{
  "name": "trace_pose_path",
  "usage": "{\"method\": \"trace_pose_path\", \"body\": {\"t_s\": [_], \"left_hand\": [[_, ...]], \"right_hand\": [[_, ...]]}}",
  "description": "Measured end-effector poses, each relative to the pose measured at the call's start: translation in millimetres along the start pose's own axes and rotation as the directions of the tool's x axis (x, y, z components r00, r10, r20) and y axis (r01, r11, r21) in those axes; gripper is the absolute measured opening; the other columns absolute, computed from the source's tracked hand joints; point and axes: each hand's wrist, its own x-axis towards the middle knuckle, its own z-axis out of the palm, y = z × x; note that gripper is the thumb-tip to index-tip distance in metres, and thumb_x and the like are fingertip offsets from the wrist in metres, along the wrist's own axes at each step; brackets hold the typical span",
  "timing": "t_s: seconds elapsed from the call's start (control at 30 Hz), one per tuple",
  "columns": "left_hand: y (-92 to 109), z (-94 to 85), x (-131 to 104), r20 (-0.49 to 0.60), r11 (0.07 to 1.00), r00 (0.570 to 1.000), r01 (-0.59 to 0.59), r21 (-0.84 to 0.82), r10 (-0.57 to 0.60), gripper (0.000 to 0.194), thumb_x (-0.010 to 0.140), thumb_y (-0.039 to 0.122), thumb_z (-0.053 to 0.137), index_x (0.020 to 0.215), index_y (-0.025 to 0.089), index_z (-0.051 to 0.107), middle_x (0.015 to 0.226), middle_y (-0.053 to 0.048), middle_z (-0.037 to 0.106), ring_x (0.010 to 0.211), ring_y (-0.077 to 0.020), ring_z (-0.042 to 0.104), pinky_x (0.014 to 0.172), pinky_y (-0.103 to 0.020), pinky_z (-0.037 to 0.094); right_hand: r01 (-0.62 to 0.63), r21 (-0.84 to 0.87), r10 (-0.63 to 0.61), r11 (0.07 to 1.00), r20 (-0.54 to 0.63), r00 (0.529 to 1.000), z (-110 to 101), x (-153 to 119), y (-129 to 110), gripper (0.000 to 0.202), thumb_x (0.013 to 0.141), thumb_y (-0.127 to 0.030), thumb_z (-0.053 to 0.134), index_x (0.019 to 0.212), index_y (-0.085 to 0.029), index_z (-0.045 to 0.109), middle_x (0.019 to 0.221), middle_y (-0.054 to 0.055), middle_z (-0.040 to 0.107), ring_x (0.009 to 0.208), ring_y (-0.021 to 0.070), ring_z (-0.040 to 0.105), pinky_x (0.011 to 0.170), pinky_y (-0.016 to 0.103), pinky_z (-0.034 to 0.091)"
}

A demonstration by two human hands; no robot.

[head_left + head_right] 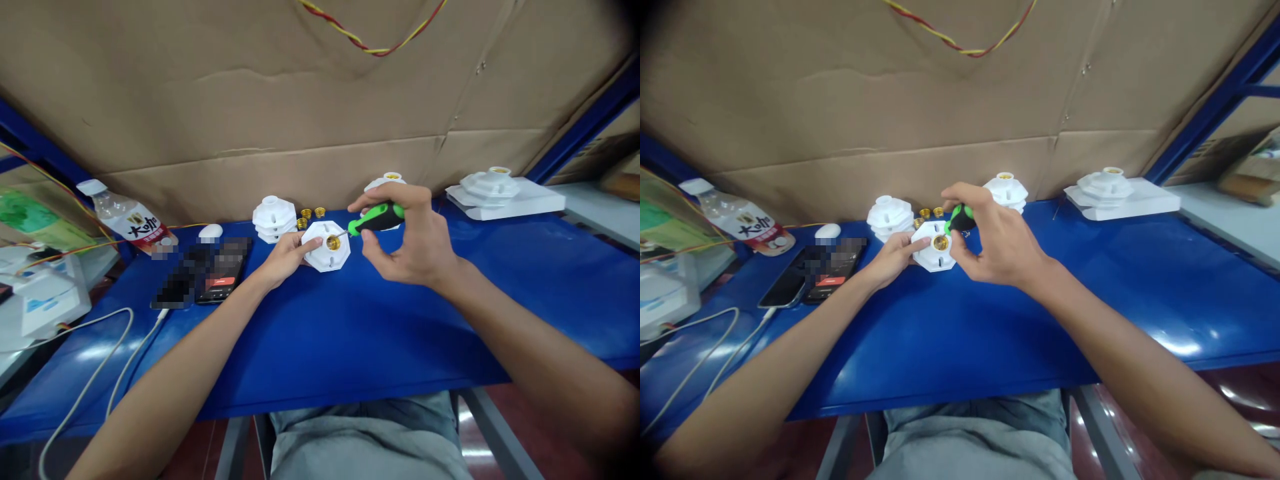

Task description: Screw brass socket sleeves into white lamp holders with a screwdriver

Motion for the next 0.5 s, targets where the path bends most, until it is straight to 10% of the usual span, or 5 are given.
{"method": "trace_pose_path", "body": {"t_s": [0.5], "left_hand": [[4.6,4.7,-1.5,0.032,1.000,0.999,-0.010,0.005,0.010,0.038,0.088,0.046,0.085,0.099,0.011,0.075,0.089,-0.012,0.080,0.076,-0.0216,0.075,0.075,-0.036,0.063]], "right_hand": [[0.027,0.017,-0.026,1.000,-0.064,0.998,2.4,-1.0,-2.7,0.062,0.093,-0.026,0.072,0.147,-0.031,0.044,0.120,0.005,0.077,0.095,0.0264,0.080,0.079,0.043,0.069]]}}
